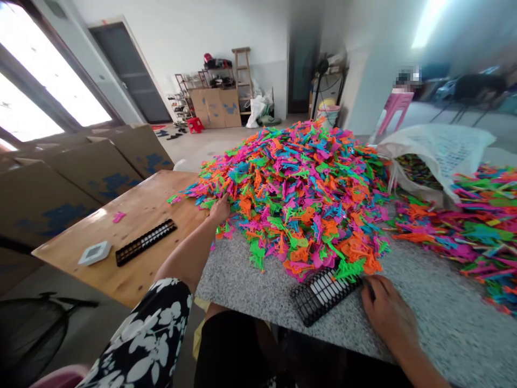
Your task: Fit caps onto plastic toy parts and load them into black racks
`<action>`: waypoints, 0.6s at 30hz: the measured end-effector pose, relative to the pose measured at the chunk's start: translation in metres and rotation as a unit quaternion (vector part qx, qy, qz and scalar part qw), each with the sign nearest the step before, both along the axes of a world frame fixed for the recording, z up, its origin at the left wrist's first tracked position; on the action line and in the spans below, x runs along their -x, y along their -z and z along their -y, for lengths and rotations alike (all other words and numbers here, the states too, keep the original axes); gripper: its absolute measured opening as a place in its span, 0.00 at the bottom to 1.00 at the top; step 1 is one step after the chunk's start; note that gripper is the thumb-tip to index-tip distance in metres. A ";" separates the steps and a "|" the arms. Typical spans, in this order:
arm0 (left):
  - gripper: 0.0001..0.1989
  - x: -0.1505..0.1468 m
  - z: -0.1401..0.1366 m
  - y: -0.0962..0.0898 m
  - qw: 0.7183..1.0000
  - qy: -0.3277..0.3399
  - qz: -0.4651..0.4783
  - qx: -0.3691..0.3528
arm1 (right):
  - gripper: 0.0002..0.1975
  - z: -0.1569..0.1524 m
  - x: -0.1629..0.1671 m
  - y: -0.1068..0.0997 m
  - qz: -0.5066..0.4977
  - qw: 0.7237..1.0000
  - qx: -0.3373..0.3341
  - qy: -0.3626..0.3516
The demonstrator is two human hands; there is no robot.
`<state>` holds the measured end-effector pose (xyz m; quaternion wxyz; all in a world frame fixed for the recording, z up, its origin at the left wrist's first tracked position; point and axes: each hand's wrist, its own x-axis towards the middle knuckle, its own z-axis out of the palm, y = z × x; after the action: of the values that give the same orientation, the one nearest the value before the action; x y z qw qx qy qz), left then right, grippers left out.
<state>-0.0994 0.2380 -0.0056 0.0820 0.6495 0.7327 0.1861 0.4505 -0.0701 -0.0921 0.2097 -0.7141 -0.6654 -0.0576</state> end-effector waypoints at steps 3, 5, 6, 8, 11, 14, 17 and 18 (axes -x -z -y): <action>0.41 0.006 -0.013 -0.003 0.995 0.005 0.093 -0.021 | 0.21 0.000 0.001 -0.001 -0.004 1.000 0.003 0.006; 0.39 0.009 -0.021 -0.004 0.994 0.005 0.110 -0.023 | 0.20 0.000 0.001 -0.001 -0.009 1.000 0.000 0.005; 0.37 0.009 -0.025 -0.004 0.996 0.003 0.093 -0.020 | 0.20 0.000 0.001 -0.001 -0.011 1.000 0.000 0.005; 0.30 0.007 -0.029 -0.002 0.999 -0.005 0.048 -0.018 | 0.20 0.000 0.002 -0.001 -0.010 1.000 0.001 0.009; 0.23 -0.003 -0.034 0.004 0.999 -0.034 0.013 -0.026 | 0.20 0.000 0.002 -0.001 -0.004 1.000 0.005 0.018; 0.18 -0.011 -0.040 0.011 0.997 -0.067 -0.008 -0.030 | 0.20 0.000 0.001 -0.001 0.002 1.000 0.005 0.017; 0.17 -0.011 -0.052 0.016 0.998 -0.053 -0.017 -0.026 | 0.20 0.000 0.000 0.000 0.006 1.000 0.009 0.015; 0.17 -0.009 -0.057 0.017 0.999 -0.040 -0.017 -0.023 | 0.20 0.000 0.000 0.000 0.006 1.000 0.011 0.016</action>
<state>-0.0905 0.2946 -0.0227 0.0476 0.6248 0.7547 0.1947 0.4503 -0.0697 -0.0920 0.1972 -0.7267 -0.6555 -0.0577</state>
